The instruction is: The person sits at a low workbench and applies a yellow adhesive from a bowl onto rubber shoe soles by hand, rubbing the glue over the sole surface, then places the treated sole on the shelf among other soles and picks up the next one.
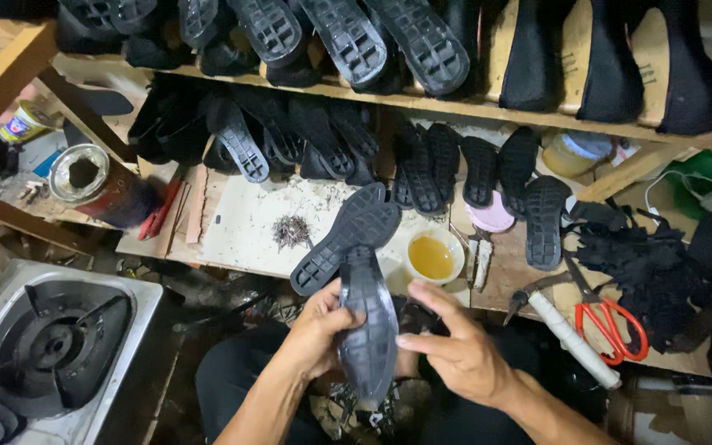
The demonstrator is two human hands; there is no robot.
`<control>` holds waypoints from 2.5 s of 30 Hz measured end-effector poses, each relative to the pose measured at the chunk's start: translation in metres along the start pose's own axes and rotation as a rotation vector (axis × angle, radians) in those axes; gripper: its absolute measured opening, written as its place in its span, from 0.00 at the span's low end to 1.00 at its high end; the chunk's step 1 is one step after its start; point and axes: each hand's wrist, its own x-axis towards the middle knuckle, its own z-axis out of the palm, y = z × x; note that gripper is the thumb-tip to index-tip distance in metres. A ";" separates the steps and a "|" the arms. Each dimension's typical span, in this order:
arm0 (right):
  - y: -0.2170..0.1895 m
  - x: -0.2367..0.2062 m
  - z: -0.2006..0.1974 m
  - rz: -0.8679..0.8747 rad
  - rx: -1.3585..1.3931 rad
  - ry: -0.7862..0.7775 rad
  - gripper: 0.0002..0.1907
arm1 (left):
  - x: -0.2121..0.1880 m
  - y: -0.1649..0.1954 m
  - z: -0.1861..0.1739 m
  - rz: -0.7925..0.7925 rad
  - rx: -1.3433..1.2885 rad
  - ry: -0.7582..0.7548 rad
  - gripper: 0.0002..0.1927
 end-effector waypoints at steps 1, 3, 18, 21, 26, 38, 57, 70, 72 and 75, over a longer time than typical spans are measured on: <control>0.002 -0.001 -0.002 0.012 -0.001 0.033 0.23 | 0.000 0.000 0.001 0.002 0.051 -0.015 0.28; 0.007 0.001 -0.002 0.043 -0.010 0.111 0.20 | -0.001 -0.004 0.004 -0.001 0.160 -0.056 0.35; 0.013 0.006 0.006 0.035 -0.230 0.124 0.26 | 0.001 -0.004 0.016 0.131 0.187 -0.057 0.45; 0.005 0.002 0.013 -0.113 -0.328 0.142 0.24 | 0.004 -0.004 0.020 0.220 0.090 0.037 0.43; -0.012 -0.009 0.011 -0.193 -0.406 0.092 0.26 | 0.005 -0.004 0.025 0.214 0.126 0.166 0.41; -0.012 0.007 0.020 0.604 0.716 0.235 0.39 | -0.021 -0.016 0.042 0.480 0.583 0.044 0.42; -0.001 0.039 0.000 0.650 0.457 -0.200 0.40 | -0.035 -0.084 -0.053 0.138 -0.600 -0.412 0.34; 0.039 0.030 -0.006 0.320 -0.439 -0.031 0.21 | -0.041 -0.079 -0.036 0.130 -0.825 -0.274 0.25; 0.050 0.026 -0.010 0.341 -0.577 -0.097 0.21 | -0.041 -0.079 -0.033 0.175 -0.650 -0.284 0.38; 0.061 0.021 -0.009 0.362 -0.473 -0.062 0.21 | -0.040 -0.076 -0.028 0.215 -0.690 -0.317 0.45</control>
